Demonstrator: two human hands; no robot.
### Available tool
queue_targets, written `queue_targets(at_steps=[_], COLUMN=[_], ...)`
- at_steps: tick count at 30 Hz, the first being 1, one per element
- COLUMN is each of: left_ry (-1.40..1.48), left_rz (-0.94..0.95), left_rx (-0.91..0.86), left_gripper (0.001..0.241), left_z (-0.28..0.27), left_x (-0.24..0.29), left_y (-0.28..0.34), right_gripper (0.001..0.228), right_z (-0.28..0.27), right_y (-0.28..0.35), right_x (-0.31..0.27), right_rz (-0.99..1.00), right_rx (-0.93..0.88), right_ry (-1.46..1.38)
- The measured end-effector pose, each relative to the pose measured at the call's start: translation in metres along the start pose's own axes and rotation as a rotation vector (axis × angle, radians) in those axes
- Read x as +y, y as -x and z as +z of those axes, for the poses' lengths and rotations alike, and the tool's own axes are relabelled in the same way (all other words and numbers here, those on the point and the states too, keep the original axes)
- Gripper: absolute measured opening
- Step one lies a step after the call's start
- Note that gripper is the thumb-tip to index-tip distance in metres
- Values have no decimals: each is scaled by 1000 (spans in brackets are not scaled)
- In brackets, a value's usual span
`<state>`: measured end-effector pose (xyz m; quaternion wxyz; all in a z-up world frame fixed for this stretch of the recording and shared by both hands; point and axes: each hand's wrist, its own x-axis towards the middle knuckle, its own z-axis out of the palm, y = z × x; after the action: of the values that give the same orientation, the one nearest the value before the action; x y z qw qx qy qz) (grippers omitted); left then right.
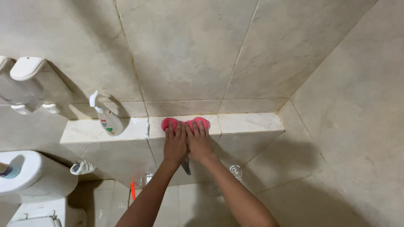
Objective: The person washes their hands at the sink, then moves into the shower area to clean the tiled ledge. They use a pink sponge to scrub the ledge and the wall tiles, followed by a green scrubbing pad to continue cleaning the same surfaces.
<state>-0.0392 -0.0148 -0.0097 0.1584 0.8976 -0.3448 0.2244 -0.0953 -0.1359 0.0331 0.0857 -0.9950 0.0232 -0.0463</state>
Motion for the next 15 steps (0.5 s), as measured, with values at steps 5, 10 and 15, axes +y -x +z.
queue_targets(at_steps=[5, 10, 15], left_ry=[127, 201, 100], left_rz=[-35, -50, -18], left_rx=[-74, -128, -55], left_gripper=[59, 55, 50], left_z=[13, 22, 42], left_x=[-12, -22, -27], left_y=[-24, -37, -34], right_gripper=[106, 106, 102], right_z=[-8, -10, -7], right_y=[-22, -36, -37], right_x=[3, 1, 2], right_rz=[23, 61, 42], right_rx=[-63, -114, -65], right_ry=[-49, -78, -9])
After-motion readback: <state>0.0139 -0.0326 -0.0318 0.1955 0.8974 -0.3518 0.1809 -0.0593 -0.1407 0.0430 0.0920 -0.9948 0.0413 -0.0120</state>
